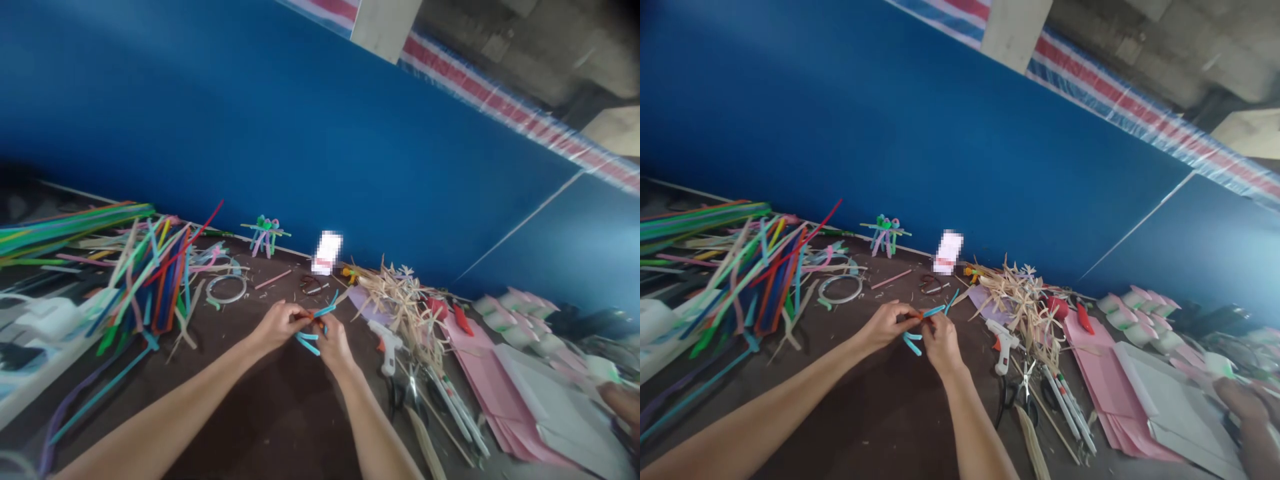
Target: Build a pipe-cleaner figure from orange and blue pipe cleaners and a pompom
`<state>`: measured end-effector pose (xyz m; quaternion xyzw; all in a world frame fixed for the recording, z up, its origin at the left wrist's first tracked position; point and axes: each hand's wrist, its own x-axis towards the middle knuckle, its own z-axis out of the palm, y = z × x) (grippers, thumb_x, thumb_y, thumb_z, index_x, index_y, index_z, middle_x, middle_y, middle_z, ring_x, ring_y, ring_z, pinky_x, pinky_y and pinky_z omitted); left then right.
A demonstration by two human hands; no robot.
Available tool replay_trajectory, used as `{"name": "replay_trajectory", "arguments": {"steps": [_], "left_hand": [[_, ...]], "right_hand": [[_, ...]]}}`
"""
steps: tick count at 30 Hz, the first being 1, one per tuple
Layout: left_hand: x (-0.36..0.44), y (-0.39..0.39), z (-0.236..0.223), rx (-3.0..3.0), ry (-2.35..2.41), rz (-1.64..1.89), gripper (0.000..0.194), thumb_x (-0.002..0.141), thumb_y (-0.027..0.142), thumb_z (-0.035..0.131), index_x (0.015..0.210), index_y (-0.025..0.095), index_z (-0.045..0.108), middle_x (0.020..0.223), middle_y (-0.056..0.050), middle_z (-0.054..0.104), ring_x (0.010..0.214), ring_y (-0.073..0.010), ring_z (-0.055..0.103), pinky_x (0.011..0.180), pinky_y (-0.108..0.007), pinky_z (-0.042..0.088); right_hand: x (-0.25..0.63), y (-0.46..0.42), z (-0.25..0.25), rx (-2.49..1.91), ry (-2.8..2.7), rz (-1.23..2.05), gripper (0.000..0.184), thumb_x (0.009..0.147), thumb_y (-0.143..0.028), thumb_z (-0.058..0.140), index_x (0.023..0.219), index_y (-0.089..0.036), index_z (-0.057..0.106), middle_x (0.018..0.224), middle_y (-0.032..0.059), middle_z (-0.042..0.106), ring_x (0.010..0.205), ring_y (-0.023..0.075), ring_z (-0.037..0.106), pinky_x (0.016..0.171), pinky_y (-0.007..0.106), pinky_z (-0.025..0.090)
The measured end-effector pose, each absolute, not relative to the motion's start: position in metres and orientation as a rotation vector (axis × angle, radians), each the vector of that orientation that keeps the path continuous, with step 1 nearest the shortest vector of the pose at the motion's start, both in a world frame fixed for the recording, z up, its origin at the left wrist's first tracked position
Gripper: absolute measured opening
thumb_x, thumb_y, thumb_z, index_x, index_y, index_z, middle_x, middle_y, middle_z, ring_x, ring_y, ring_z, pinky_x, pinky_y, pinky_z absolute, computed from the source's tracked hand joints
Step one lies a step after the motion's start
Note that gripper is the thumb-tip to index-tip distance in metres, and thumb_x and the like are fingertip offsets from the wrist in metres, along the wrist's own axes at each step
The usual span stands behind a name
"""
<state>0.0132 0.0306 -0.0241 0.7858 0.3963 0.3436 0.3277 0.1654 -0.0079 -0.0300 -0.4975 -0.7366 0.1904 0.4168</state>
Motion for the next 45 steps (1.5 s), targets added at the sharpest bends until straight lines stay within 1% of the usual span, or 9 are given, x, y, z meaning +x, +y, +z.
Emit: {"name": "replay_trajectory", "arguments": {"steps": [5, 14, 18, 21, 25, 28, 35, 41, 45], "left_hand": [[0.005, 0.028, -0.031, 2.074, 1.044, 0.89, 0.021, 0.075, 0.036, 0.053, 0.075, 0.019, 0.066, 0.079, -0.002, 0.069, 0.076, -0.0175, 0.061, 0.095, -0.041, 0.023], [0.0, 0.023, -0.035, 2.392, 1.029, 0.982, 0.02, 0.08, 0.032, 0.05, 0.073, 0.02, 0.063, 0.064, 0.002, 0.061, 0.069, -0.0137, 0.056, 0.094, -0.041, 0.021], [0.002, 0.022, -0.04, 2.402, 1.03, 1.029, 0.02, 0.081, 0.032, 0.049, 0.073, 0.02, 0.063, 0.065, 0.002, 0.062, 0.068, -0.0134, 0.055, 0.093, -0.04, 0.022], [0.005, 0.021, -0.041, 2.324, 1.05, 1.06, 0.019, 0.081, 0.031, 0.049, 0.074, 0.02, 0.063, 0.068, 0.001, 0.064, 0.069, -0.0135, 0.056, 0.092, -0.039, 0.025], [0.007, 0.02, -0.039, 2.274, 0.961, 1.024, 0.021, 0.081, 0.032, 0.048, 0.075, 0.019, 0.064, 0.067, 0.0, 0.065, 0.065, -0.0124, 0.057, 0.086, -0.034, 0.031], [0.009, 0.02, -0.038, 2.255, 0.907, 0.967, 0.023, 0.082, 0.034, 0.046, 0.078, 0.02, 0.064, 0.067, 0.0, 0.065, 0.063, -0.0115, 0.057, 0.083, -0.03, 0.034], [0.007, 0.015, -0.034, 2.292, 0.964, 0.871, 0.016, 0.079, 0.028, 0.05, 0.075, 0.02, 0.063, 0.065, 0.002, 0.063, 0.065, -0.0126, 0.057, 0.092, -0.037, 0.027], [0.003, 0.016, -0.035, 2.423, 0.902, 0.816, 0.018, 0.08, 0.031, 0.049, 0.075, 0.021, 0.063, 0.066, 0.002, 0.06, 0.07, -0.0133, 0.056, 0.095, -0.04, 0.022], [0.005, 0.017, -0.037, 2.385, 0.944, 0.925, 0.02, 0.081, 0.032, 0.047, 0.075, 0.02, 0.062, 0.063, 0.002, 0.058, 0.066, -0.0113, 0.055, 0.095, -0.038, 0.022]], "right_hand": [[0.167, -0.006, -0.025, -1.187, -2.046, 0.342, 0.034, 0.078, -0.006, 0.038, 0.102, -0.02, 0.058, 0.098, 0.0065, 0.059, 0.094, 0.0164, 0.053, 0.083, 0.029, 0.041], [0.166, -0.002, -0.03, -1.223, -2.206, 0.228, 0.03, 0.075, -0.005, 0.038, 0.087, -0.019, 0.061, 0.081, 0.0054, 0.063, 0.081, 0.017, 0.056, 0.076, 0.029, 0.042], [0.167, -0.003, -0.039, -1.253, -2.173, 0.26, 0.027, 0.078, -0.009, 0.036, 0.08, -0.018, 0.062, 0.077, 0.0055, 0.064, 0.077, 0.017, 0.058, 0.074, 0.028, 0.042], [0.169, -0.003, -0.048, -1.255, -1.984, 0.381, 0.023, 0.08, -0.014, 0.037, 0.088, -0.017, 0.059, 0.082, 0.006, 0.063, 0.078, 0.0161, 0.058, 0.072, 0.027, 0.043], [0.172, -0.002, -0.054, -1.201, -1.758, 0.557, 0.015, 0.076, -0.014, 0.041, 0.082, -0.017, 0.054, 0.07, 0.0007, 0.057, 0.06, 0.0118, 0.054, 0.057, 0.021, 0.042], [0.173, -0.003, -0.051, -1.176, -1.732, 0.594, 0.014, 0.073, -0.011, 0.042, 0.076, -0.017, 0.054, 0.067, -0.0005, 0.055, 0.06, 0.0116, 0.052, 0.057, 0.021, 0.041], [0.172, -0.009, -0.04, -1.198, -1.848, 0.547, 0.017, 0.07, -0.009, 0.043, 0.075, -0.018, 0.056, 0.072, 0.0013, 0.058, 0.07, 0.0145, 0.054, 0.066, 0.023, 0.041], [0.173, -0.01, -0.043, -1.269, -1.818, 0.611, 0.014, 0.07, -0.01, 0.048, 0.072, -0.018, 0.059, 0.069, 0.0, 0.061, 0.066, 0.0137, 0.055, 0.062, 0.021, 0.04], [0.173, -0.009, -0.044, -1.27, -1.771, 0.649, 0.012, 0.072, -0.013, 0.047, 0.071, -0.017, 0.059, 0.064, -0.0006, 0.06, 0.06, 0.0128, 0.054, 0.057, 0.021, 0.04]]}}
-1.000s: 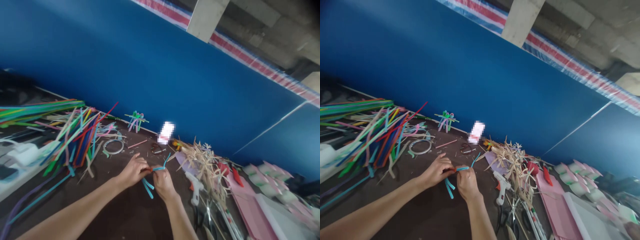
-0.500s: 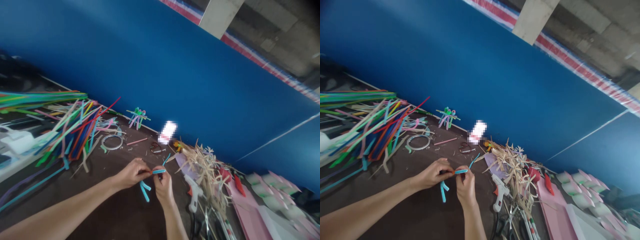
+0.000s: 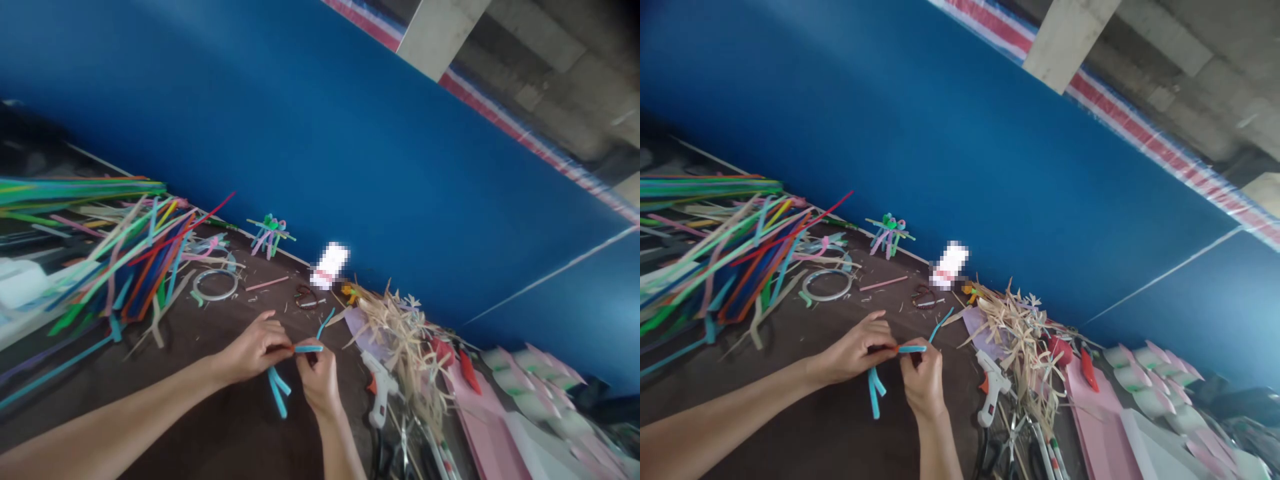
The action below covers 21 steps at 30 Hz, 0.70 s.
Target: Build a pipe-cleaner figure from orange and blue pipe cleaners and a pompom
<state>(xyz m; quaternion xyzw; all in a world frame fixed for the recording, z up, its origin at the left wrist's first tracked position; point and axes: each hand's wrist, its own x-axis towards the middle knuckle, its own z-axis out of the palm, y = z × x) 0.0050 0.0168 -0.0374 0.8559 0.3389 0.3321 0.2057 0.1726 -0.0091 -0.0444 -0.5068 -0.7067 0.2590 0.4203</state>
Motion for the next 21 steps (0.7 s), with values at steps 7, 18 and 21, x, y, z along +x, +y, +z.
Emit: {"name": "replay_trajectory", "arguments": {"steps": [7, 18, 21], "left_hand": [[0.0079, 0.0155, -0.0383, 2.343, 1.091, 1.058, 0.021, 0.081, 0.028, 0.044, 0.071, 0.02, 0.061, 0.06, 0.003, 0.055, 0.064, -0.0113, 0.052, 0.094, -0.04, 0.023], [0.0103, 0.0144, -0.0373, 2.367, 1.192, 1.088, 0.019, 0.08, 0.025, 0.045, 0.07, 0.021, 0.06, 0.061, 0.002, 0.059, 0.067, -0.0133, 0.052, 0.09, -0.039, 0.023], [0.0105, 0.0172, -0.0414, 2.325, 1.195, 1.061, 0.017, 0.08, 0.026, 0.047, 0.073, 0.021, 0.061, 0.066, 0.002, 0.062, 0.069, -0.014, 0.054, 0.091, -0.04, 0.022]], "right_hand": [[0.1689, -0.0099, -0.044, -1.308, -1.744, 0.719, 0.015, 0.077, -0.023, 0.049, 0.072, -0.015, 0.06, 0.065, 0.0019, 0.061, 0.061, 0.0143, 0.055, 0.057, 0.022, 0.042], [0.1701, -0.0105, -0.0438, -1.318, -1.779, 0.749, 0.017, 0.078, -0.026, 0.049, 0.067, -0.015, 0.055, 0.057, -0.0013, 0.054, 0.054, 0.0109, 0.049, 0.051, 0.019, 0.037], [0.1709, -0.0088, -0.0485, -1.331, -1.762, 0.735, 0.015, 0.078, -0.025, 0.049, 0.07, -0.016, 0.057, 0.062, 0.0003, 0.058, 0.057, 0.0123, 0.053, 0.054, 0.02, 0.04]]}}
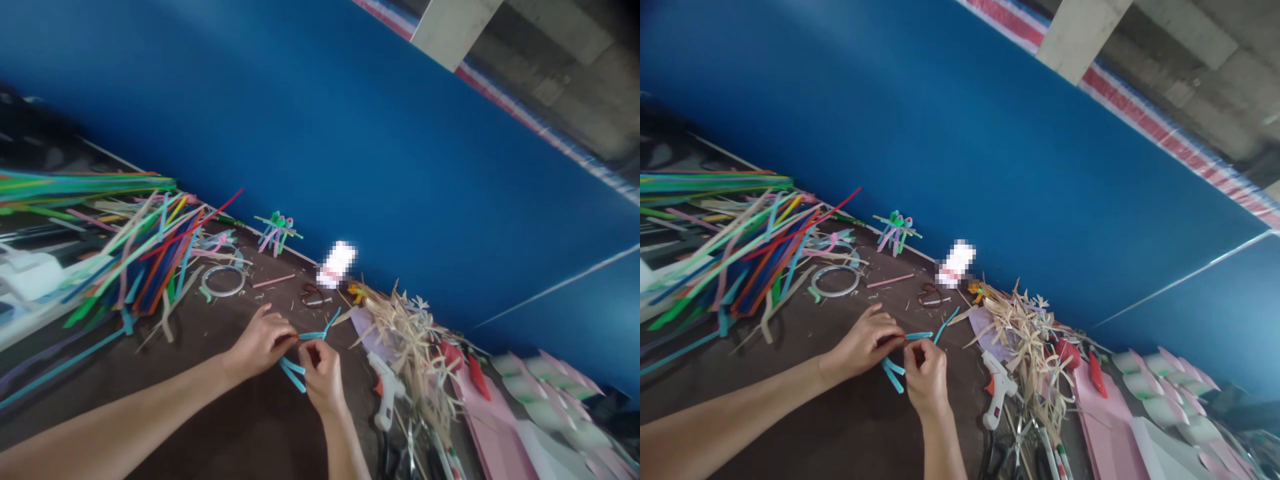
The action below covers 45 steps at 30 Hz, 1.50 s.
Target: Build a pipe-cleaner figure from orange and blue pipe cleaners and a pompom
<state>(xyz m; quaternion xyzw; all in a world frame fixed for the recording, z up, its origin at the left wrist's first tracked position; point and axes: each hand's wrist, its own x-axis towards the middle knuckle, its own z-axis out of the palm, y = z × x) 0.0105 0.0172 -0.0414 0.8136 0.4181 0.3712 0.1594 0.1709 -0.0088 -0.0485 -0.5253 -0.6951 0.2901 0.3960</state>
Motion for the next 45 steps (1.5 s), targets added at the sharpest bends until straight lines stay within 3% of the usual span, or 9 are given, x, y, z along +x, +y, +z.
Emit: {"name": "replay_trajectory", "arguments": {"steps": [6, 17, 24, 31, 37, 41, 45], "left_hand": [[0.009, 0.021, -0.049, 2.212, 1.167, 1.065, 0.02, 0.078, 0.032, 0.05, 0.091, 0.024, 0.063, 0.074, 0.0, 0.065, 0.072, -0.015, 0.057, 0.092, -0.041, 0.023], [0.009, 0.021, -0.042, 2.246, 1.174, 1.011, 0.017, 0.078, 0.026, 0.048, 0.077, 0.023, 0.064, 0.065, 0.002, 0.061, 0.07, -0.014, 0.055, 0.093, -0.042, 0.02], [0.01, 0.02, -0.043, 2.305, 1.186, 1.035, 0.016, 0.08, 0.026, 0.047, 0.078, 0.023, 0.062, 0.072, 0.002, 0.064, 0.074, -0.0143, 0.056, 0.091, -0.039, 0.022], [0.009, 0.019, -0.043, 2.501, 1.255, 1.041, 0.014, 0.077, 0.021, 0.05, 0.073, 0.024, 0.063, 0.065, 0.002, 0.061, 0.07, -0.0153, 0.054, 0.091, -0.044, 0.021], [0.015, 0.017, -0.046, 2.721, 1.267, 0.939, 0.014, 0.075, 0.019, 0.052, 0.065, 0.02, 0.061, 0.062, 0.001, 0.058, 0.07, -0.0163, 0.052, 0.093, -0.049, 0.019], [0.013, 0.019, -0.046, 2.822, 1.103, 0.906, 0.014, 0.079, 0.021, 0.051, 0.069, 0.022, 0.062, 0.065, 0.002, 0.058, 0.073, -0.0151, 0.052, 0.097, -0.051, 0.013], [0.007, 0.02, -0.041, 2.804, 0.979, 0.959, 0.02, 0.084, 0.026, 0.045, 0.074, 0.025, 0.063, 0.068, 0.002, 0.059, 0.077, -0.0138, 0.052, 0.098, -0.048, 0.011]], "right_hand": [[0.171, -0.006, -0.052, -1.314, -1.776, 0.707, 0.013, 0.077, -0.021, 0.049, 0.078, -0.016, 0.061, 0.072, 0.0038, 0.064, 0.066, 0.0153, 0.059, 0.062, 0.023, 0.045], [0.173, -0.01, -0.048, -1.341, -1.792, 0.679, 0.014, 0.078, -0.023, 0.05, 0.077, -0.017, 0.062, 0.071, 0.0032, 0.065, 0.064, 0.0152, 0.059, 0.059, 0.023, 0.044], [0.174, -0.011, -0.044, -1.345, -1.876, 0.652, 0.01, 0.078, -0.018, 0.048, 0.079, -0.018, 0.058, 0.071, 0.0017, 0.063, 0.064, 0.0146, 0.057, 0.06, 0.022, 0.042], [0.173, -0.014, -0.035, -1.382, -2.093, 0.245, 0.015, 0.076, -0.011, 0.049, 0.078, -0.02, 0.061, 0.074, 0.0028, 0.062, 0.068, 0.0165, 0.054, 0.064, 0.026, 0.037], [0.172, -0.021, -0.024, -1.453, -2.161, -0.02, 0.01, 0.079, -0.016, 0.051, 0.074, -0.019, 0.059, 0.072, 0.0024, 0.055, 0.071, 0.0166, 0.05, 0.066, 0.028, 0.034], [0.177, -0.018, -0.024, -1.425, -2.078, 0.031, 0.005, 0.077, -0.019, 0.056, 0.076, -0.02, 0.061, 0.073, 0.0025, 0.055, 0.074, 0.0166, 0.05, 0.068, 0.028, 0.035], [0.185, -0.009, -0.029, -1.351, -1.937, 0.332, 0.01, 0.077, -0.02, 0.053, 0.075, -0.019, 0.062, 0.071, 0.0022, 0.058, 0.07, 0.0147, 0.053, 0.064, 0.025, 0.039]]}}
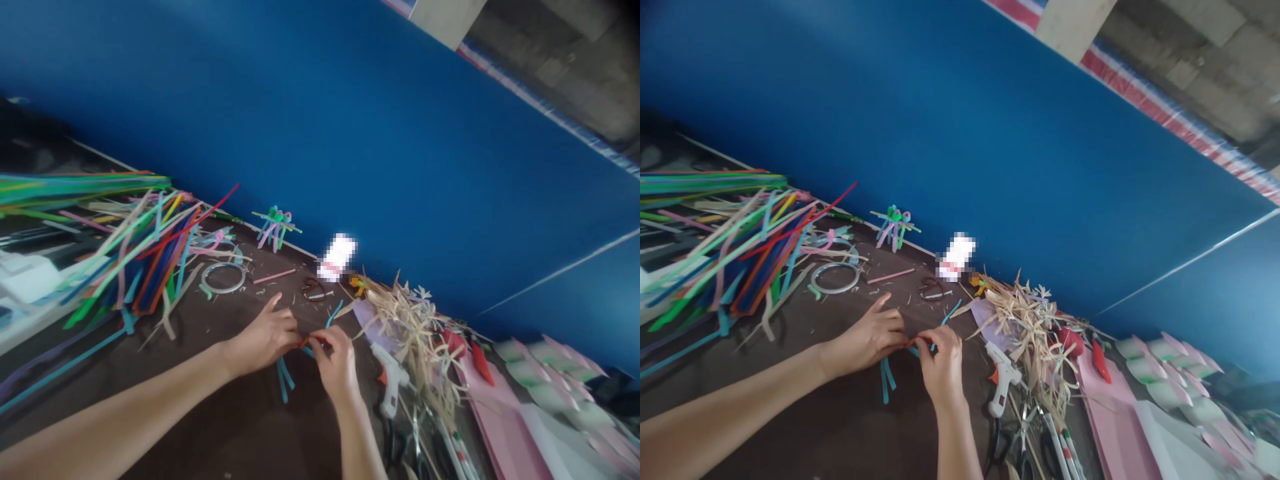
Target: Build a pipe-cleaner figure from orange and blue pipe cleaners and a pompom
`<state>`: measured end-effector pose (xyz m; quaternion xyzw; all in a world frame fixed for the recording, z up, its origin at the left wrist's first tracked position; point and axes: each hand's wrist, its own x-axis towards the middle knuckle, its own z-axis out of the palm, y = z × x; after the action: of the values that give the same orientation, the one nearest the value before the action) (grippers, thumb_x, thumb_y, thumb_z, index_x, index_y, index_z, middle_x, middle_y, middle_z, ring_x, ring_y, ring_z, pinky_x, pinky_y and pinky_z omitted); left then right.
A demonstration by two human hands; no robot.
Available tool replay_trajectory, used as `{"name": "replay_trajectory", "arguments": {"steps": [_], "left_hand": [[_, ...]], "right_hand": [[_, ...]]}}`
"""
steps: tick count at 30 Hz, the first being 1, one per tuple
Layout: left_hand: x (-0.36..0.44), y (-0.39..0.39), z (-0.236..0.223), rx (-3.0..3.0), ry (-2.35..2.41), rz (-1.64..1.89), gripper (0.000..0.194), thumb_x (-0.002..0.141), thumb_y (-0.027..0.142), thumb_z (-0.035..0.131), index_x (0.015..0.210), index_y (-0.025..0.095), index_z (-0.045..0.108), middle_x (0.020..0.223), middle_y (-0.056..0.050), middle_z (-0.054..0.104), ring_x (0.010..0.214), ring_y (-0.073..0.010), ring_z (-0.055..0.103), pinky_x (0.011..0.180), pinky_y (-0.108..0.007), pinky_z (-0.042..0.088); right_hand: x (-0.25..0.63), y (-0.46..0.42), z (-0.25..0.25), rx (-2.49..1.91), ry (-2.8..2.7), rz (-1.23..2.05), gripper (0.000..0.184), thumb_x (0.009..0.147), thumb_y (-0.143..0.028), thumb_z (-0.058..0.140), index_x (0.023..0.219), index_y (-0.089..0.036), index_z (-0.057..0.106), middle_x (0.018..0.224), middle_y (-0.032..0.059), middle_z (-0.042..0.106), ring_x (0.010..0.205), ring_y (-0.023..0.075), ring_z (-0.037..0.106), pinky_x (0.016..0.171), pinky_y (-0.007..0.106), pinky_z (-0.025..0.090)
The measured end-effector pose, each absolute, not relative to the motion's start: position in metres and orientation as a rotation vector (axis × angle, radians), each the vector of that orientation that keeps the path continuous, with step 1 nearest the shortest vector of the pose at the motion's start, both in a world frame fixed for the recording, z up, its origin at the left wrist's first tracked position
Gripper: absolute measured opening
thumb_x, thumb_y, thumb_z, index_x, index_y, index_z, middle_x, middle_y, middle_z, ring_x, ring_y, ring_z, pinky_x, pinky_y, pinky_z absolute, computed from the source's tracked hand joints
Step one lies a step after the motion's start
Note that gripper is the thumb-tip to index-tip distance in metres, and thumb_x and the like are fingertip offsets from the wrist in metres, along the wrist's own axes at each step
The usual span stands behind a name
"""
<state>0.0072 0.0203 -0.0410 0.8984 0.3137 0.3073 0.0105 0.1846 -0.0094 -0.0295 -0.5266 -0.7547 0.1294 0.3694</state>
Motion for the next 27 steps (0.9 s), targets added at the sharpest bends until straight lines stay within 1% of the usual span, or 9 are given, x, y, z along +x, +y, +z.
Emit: {"name": "replay_trajectory", "arguments": {"steps": [6, 8, 10, 12, 14, 16, 19, 23, 27], "left_hand": [[0.001, 0.02, -0.035, 2.662, 0.842, 0.969, 0.019, 0.084, 0.028, 0.044, 0.082, 0.025, 0.063, 0.07, 0.003, 0.06, 0.077, -0.0121, 0.052, 0.099, -0.043, 0.013], [0.002, 0.02, -0.036, 2.603, 0.84, 1.0, 0.018, 0.084, 0.028, 0.045, 0.081, 0.025, 0.062, 0.071, 0.003, 0.06, 0.077, -0.0117, 0.052, 0.099, -0.042, 0.014], [0.002, 0.019, -0.037, 2.555, 0.871, 1.041, 0.018, 0.083, 0.028, 0.045, 0.08, 0.024, 0.062, 0.071, 0.002, 0.06, 0.075, -0.0116, 0.053, 0.098, -0.042, 0.016], [0.004, 0.019, -0.039, 2.524, 0.929, 1.078, 0.018, 0.083, 0.027, 0.045, 0.079, 0.023, 0.062, 0.07, 0.002, 0.061, 0.074, -0.0119, 0.053, 0.097, -0.041, 0.018], [0.005, 0.019, -0.042, 2.507, 1.005, 1.099, 0.018, 0.083, 0.025, 0.045, 0.078, 0.023, 0.063, 0.068, 0.002, 0.061, 0.073, -0.0125, 0.053, 0.096, -0.042, 0.019], [0.007, 0.019, -0.044, 2.495, 1.086, 1.107, 0.018, 0.082, 0.025, 0.046, 0.077, 0.023, 0.063, 0.068, 0.002, 0.062, 0.072, -0.0129, 0.054, 0.095, -0.042, 0.019], [0.009, 0.02, -0.045, 2.493, 1.188, 1.112, 0.017, 0.081, 0.024, 0.046, 0.075, 0.022, 0.062, 0.068, 0.002, 0.062, 0.071, -0.0134, 0.054, 0.095, -0.043, 0.018], [0.01, 0.02, -0.046, 2.564, 1.266, 1.058, 0.018, 0.082, 0.022, 0.044, 0.078, 0.023, 0.062, 0.067, 0.002, 0.061, 0.072, -0.0147, 0.053, 0.095, -0.045, 0.018], [0.01, 0.02, -0.047, 2.654, 1.273, 0.967, 0.018, 0.082, 0.023, 0.044, 0.082, 0.024, 0.062, 0.068, 0.001, 0.061, 0.074, -0.0159, 0.052, 0.094, -0.046, 0.019]], "right_hand": [[0.188, -0.002, -0.037, -1.342, -1.637, 0.974, 0.014, 0.074, -0.026, 0.055, 0.072, -0.016, 0.065, 0.066, 0.0018, 0.062, 0.063, 0.0134, 0.055, 0.059, 0.022, 0.04], [0.189, 0.0, -0.04, -1.33, -1.554, 1.14, 0.018, 0.072, -0.03, 0.057, 0.069, -0.015, 0.066, 0.058, 0.0002, 0.06, 0.054, 0.0111, 0.051, 0.052, 0.02, 0.037], [0.188, 0.001, -0.044, -1.339, -1.509, 1.218, 0.018, 0.07, -0.031, 0.058, 0.067, -0.014, 0.065, 0.051, -0.0017, 0.055, 0.045, 0.0081, 0.044, 0.045, 0.019, 0.032], [0.186, 0.001, -0.047, -1.353, -1.533, 1.219, 0.018, 0.07, -0.029, 0.058, 0.066, -0.014, 0.065, 0.048, -0.0028, 0.052, 0.041, 0.0065, 0.039, 0.042, 0.018, 0.029], [0.183, -0.001, -0.049, -1.342, -1.622, 1.182, 0.018, 0.072, -0.028, 0.056, 0.067, -0.014, 0.064, 0.048, -0.0032, 0.052, 0.041, 0.0065, 0.039, 0.042, 0.018, 0.029], [0.178, -0.003, -0.05, -1.32, -1.734, 1.121, 0.019, 0.075, -0.027, 0.051, 0.068, -0.015, 0.064, 0.051, -0.003, 0.053, 0.044, 0.0075, 0.042, 0.045, 0.018, 0.032], [0.172, -0.006, -0.05, -1.33, -1.869, 0.981, 0.018, 0.077, -0.024, 0.049, 0.068, -0.015, 0.063, 0.058, -0.0018, 0.057, 0.054, 0.0098, 0.048, 0.051, 0.018, 0.034], [0.168, -0.011, -0.046, -1.485, -1.995, 0.724, 0.018, 0.079, -0.02, 0.045, 0.072, -0.016, 0.062, 0.064, -0.0001, 0.061, 0.058, 0.0117, 0.053, 0.053, 0.018, 0.033], [0.168, -0.015, -0.04, -1.609, -2.157, 0.529, 0.015, 0.078, -0.022, 0.047, 0.078, -0.019, 0.062, 0.068, 0.0018, 0.065, 0.064, 0.0145, 0.059, 0.054, 0.02, 0.032]]}}
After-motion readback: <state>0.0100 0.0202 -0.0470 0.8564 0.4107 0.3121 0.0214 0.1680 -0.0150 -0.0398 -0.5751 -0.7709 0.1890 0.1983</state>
